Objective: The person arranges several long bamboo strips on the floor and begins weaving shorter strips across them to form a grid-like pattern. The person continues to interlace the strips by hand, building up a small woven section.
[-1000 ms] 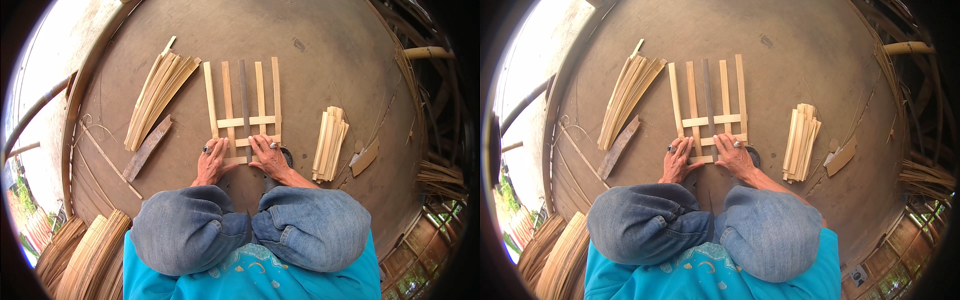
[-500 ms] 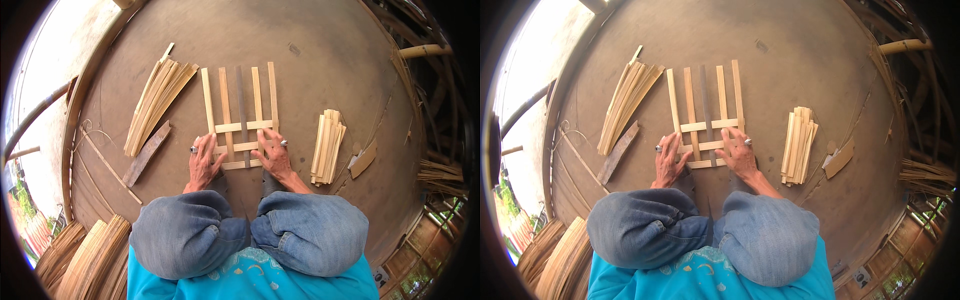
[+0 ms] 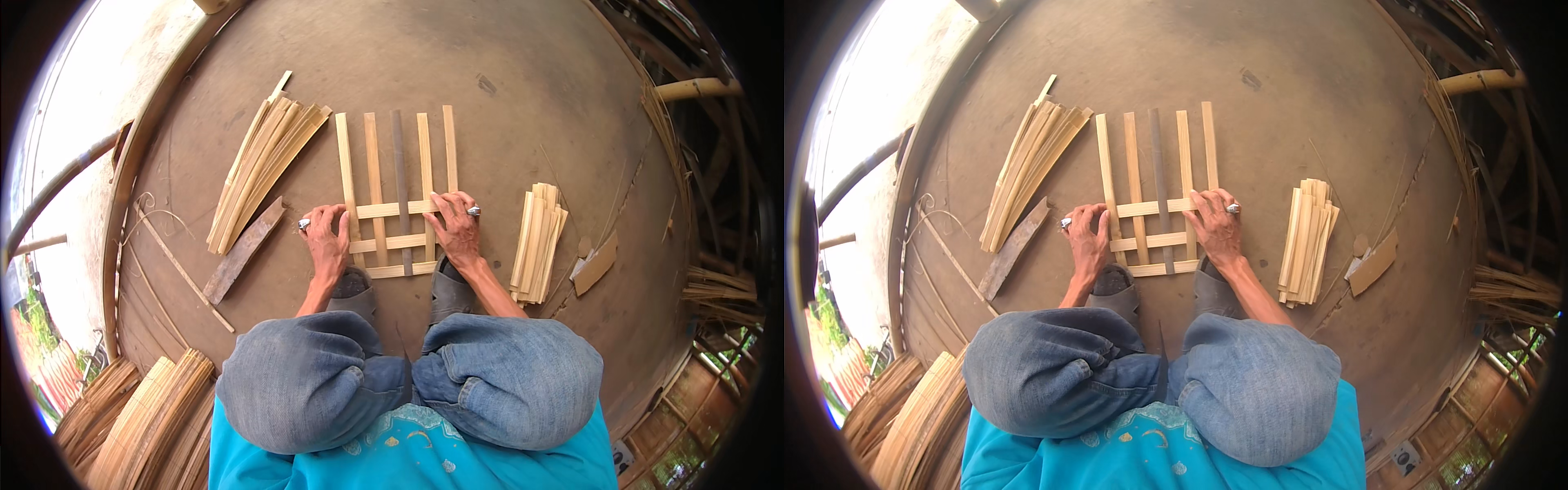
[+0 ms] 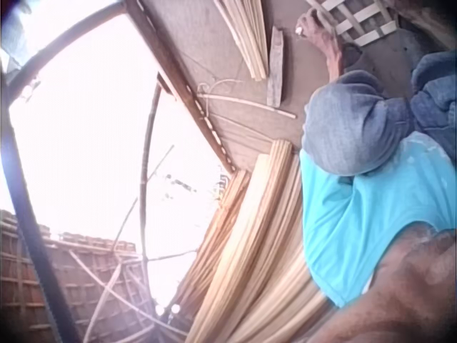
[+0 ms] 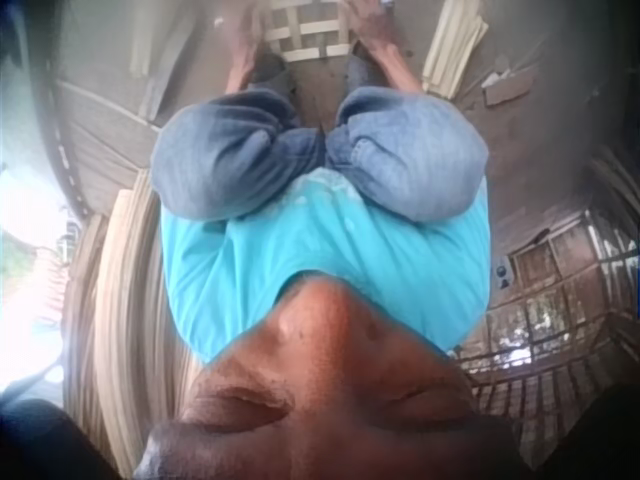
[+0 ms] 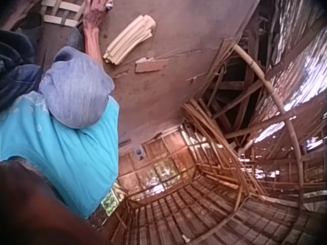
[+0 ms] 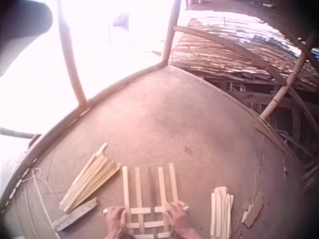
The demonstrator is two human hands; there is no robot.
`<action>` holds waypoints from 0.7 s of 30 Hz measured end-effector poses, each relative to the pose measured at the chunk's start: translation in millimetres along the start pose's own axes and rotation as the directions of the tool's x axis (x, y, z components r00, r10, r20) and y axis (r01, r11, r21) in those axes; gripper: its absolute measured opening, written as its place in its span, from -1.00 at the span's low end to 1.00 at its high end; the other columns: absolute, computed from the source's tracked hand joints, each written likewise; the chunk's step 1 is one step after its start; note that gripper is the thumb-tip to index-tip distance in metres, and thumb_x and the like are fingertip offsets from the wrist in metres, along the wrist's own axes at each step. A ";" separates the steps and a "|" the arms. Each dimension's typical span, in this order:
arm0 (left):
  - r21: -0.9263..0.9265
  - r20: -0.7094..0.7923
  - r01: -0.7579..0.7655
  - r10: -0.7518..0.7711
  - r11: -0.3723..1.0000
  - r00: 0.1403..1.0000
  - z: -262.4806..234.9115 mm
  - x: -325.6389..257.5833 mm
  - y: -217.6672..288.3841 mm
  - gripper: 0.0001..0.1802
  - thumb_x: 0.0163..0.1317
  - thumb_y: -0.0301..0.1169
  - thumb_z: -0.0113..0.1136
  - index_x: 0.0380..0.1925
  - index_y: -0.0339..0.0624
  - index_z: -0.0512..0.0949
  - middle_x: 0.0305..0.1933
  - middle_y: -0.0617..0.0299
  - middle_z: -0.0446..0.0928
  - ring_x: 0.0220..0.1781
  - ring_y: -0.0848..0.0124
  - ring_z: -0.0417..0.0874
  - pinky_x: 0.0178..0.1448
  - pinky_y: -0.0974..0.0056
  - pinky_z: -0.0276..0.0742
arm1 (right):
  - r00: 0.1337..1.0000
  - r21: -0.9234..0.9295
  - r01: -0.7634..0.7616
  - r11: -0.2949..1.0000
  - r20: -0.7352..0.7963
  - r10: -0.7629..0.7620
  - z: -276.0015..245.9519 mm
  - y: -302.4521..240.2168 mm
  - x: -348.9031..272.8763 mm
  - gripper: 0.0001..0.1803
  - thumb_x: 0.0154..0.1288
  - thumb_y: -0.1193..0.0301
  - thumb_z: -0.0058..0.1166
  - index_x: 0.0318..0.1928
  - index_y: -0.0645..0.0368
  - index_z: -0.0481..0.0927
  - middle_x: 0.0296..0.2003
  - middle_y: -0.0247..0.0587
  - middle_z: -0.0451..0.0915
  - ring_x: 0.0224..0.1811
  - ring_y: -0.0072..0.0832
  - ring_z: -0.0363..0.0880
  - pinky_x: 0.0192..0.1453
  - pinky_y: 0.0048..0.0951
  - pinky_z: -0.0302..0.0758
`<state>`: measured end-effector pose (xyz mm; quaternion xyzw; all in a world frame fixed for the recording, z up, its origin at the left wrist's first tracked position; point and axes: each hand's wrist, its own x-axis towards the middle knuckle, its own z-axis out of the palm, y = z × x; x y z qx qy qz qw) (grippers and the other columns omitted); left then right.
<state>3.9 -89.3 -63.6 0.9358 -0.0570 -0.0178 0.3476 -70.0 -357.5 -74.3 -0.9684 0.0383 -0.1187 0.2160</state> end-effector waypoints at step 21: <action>0.168 0.155 -0.427 0.404 0.888 0.901 11.9 -4.8 13.0 -0.20 0.18 0.03 0.54 0.35 -0.07 0.55 0.41 0.17 0.41 0.54 0.08 0.28 0.69 -0.20 0.02 | 0.994 -0.077 0.084 0.993 0.078 -0.078 0.2 -10.0 1.6 -0.51 0.36 0.20 0.38 0.29 -0.24 0.68 0.11 -0.24 0.51 0.29 -0.23 0.40 0.38 -0.05 0.19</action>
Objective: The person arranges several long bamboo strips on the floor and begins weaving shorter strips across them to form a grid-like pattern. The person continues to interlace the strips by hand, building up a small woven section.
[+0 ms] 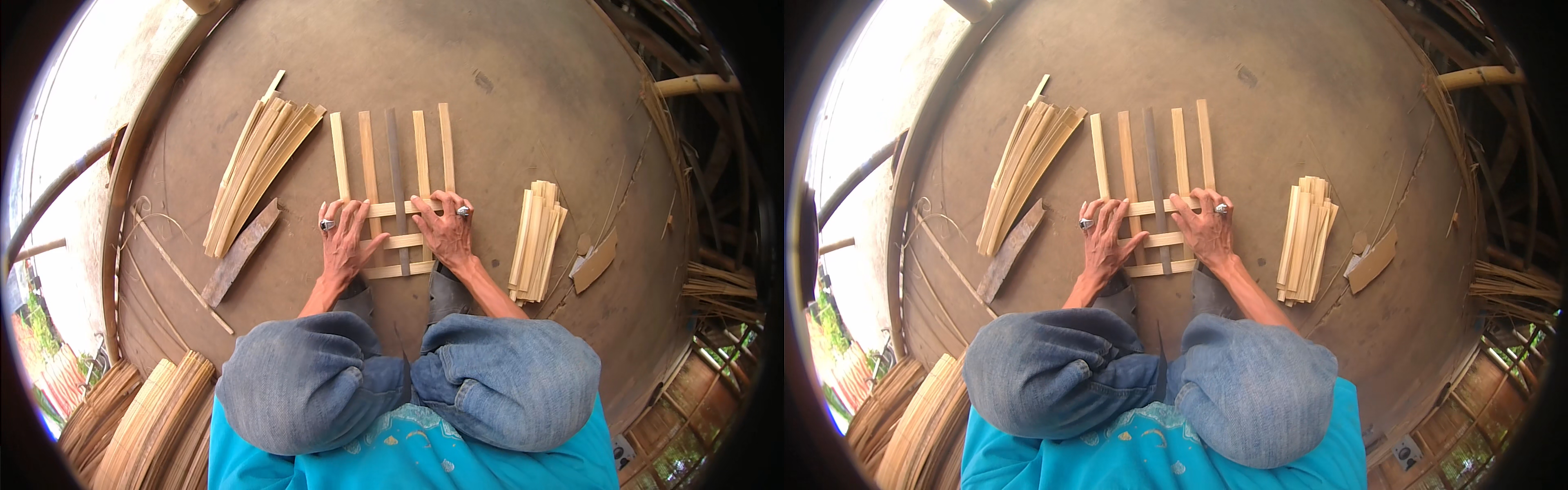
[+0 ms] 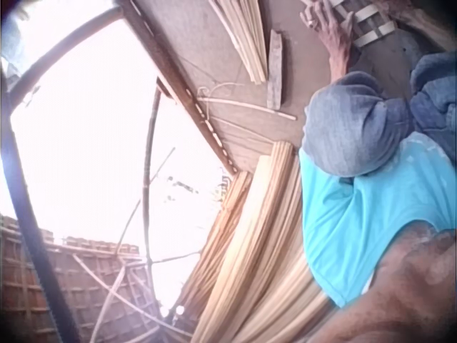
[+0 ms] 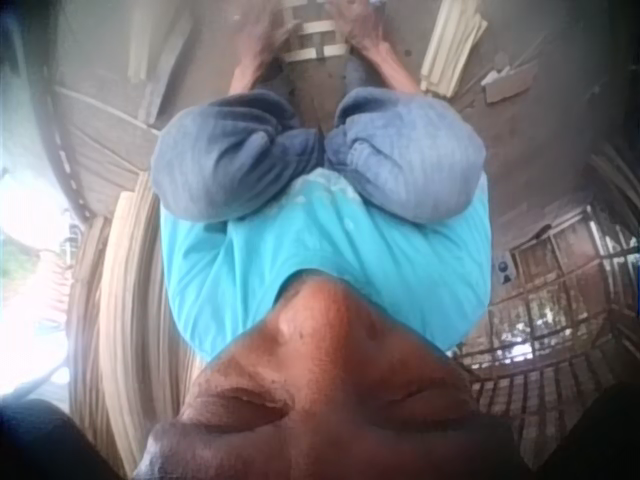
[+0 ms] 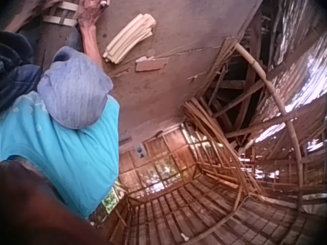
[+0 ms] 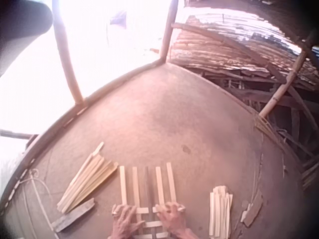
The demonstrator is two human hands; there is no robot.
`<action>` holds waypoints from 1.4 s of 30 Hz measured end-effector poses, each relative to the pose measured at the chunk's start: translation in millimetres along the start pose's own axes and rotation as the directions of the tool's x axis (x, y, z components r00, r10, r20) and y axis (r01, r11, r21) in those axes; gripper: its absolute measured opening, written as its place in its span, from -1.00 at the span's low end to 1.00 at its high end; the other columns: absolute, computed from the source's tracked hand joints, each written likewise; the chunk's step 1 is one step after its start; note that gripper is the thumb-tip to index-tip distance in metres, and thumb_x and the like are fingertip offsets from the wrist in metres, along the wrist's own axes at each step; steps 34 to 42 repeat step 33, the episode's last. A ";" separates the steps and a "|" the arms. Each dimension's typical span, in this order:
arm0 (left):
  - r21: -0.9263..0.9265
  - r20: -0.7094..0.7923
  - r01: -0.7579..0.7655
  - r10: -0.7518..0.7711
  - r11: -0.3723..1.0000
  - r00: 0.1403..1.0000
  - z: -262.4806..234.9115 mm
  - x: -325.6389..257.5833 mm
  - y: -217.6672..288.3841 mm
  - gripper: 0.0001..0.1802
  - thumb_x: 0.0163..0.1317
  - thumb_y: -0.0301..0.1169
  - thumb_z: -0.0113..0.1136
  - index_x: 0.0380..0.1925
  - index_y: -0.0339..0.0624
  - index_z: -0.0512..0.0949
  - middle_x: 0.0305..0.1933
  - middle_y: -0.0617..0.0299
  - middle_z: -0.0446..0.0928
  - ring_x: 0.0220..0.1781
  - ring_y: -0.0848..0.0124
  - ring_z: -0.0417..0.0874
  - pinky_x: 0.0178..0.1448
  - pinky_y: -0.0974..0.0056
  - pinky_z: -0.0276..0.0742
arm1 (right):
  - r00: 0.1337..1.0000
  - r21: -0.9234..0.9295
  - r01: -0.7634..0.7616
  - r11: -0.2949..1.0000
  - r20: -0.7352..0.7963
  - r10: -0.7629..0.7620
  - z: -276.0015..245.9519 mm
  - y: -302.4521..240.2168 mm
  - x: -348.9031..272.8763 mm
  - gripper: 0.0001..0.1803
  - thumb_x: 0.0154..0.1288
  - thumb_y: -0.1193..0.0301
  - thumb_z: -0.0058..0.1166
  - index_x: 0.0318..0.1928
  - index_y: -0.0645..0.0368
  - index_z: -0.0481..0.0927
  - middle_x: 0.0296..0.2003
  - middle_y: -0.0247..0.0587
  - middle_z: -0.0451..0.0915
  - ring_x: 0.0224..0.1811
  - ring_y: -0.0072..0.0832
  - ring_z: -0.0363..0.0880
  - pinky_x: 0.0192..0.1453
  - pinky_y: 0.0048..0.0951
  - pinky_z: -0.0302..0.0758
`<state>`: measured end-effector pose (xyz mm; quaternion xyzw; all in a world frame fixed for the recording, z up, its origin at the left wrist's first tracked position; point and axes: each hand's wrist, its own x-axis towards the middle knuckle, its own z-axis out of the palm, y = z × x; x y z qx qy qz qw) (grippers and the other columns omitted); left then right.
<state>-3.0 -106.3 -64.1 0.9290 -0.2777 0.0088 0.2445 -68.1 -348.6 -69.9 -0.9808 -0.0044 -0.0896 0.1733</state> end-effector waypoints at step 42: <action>-0.156 0.018 0.041 -0.039 0.987 0.999 13.2 -2.6 -4.0 -0.20 0.07 -0.07 0.65 0.26 -0.13 0.51 0.29 0.12 0.42 0.50 0.00 0.28 0.55 -0.06 0.32 | 0.999 -0.049 0.026 0.998 -0.038 -0.028 6.3 -1.1 2.1 -0.61 0.31 0.17 0.43 0.14 -0.22 0.74 -0.14 -0.34 0.50 -0.01 -0.36 0.45 0.15 -0.17 0.35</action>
